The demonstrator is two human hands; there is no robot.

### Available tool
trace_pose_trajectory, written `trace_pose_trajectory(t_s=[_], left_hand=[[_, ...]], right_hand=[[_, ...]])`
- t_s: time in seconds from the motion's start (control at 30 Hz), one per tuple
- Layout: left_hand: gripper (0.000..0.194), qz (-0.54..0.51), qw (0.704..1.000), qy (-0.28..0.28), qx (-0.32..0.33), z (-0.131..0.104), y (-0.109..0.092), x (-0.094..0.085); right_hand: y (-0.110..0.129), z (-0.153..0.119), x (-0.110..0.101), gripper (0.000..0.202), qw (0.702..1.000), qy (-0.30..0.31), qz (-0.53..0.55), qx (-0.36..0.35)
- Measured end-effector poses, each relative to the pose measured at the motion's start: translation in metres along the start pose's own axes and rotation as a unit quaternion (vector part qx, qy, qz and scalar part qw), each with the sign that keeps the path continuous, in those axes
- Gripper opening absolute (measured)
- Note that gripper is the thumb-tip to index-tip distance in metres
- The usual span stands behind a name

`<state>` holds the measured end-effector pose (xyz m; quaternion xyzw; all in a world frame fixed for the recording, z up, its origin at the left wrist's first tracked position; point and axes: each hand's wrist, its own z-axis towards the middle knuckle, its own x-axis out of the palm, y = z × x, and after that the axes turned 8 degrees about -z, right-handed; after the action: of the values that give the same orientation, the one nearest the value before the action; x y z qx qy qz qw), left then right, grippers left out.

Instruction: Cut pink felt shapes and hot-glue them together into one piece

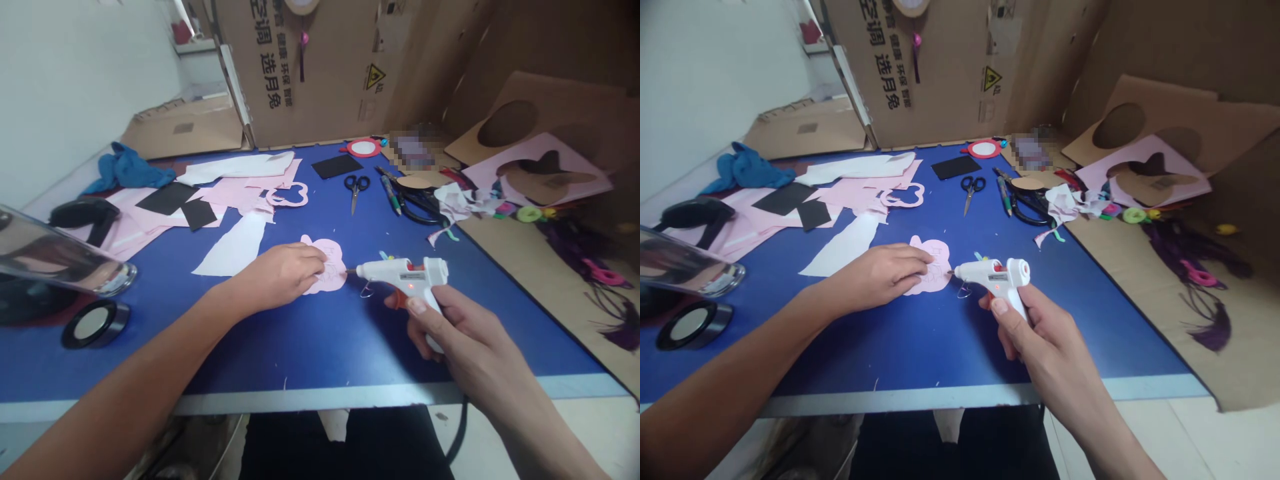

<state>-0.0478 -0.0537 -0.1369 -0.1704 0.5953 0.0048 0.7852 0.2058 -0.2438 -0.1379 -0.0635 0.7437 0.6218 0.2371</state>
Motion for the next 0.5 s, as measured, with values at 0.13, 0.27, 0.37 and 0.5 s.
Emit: trace_pose_trajectory(t_s=[0.13, 0.27, 0.37, 0.5], left_hand=[[0.03, 0.021, 1.0, 0.004, 0.017, 0.0001, -0.0022, 0.0015], [0.027, 0.063, 0.998, 0.004, 0.031, 0.0011, -0.0058, 0.0038], [0.024, 0.082, 0.996, 0.008, 0.034, 0.0016, -0.0075, 0.0051], [0.024, 0.079, 0.997, 0.004, 0.025, 0.0016, -0.0072, 0.0083]], right_hand=[[-0.0017, -0.0003, 0.0027, 0.044, 1.0, -0.006, 0.006, 0.008], [-0.0019, -0.0012, 0.0033, 0.046, 1.0, -0.01, 0.012, 0.014], [-0.001, -0.0018, 0.0032, 0.046, 1.0, -0.012, 0.015, 0.015], [-0.0009, -0.0021, 0.0036, 0.045, 1.0, -0.013, 0.023, 0.017]])
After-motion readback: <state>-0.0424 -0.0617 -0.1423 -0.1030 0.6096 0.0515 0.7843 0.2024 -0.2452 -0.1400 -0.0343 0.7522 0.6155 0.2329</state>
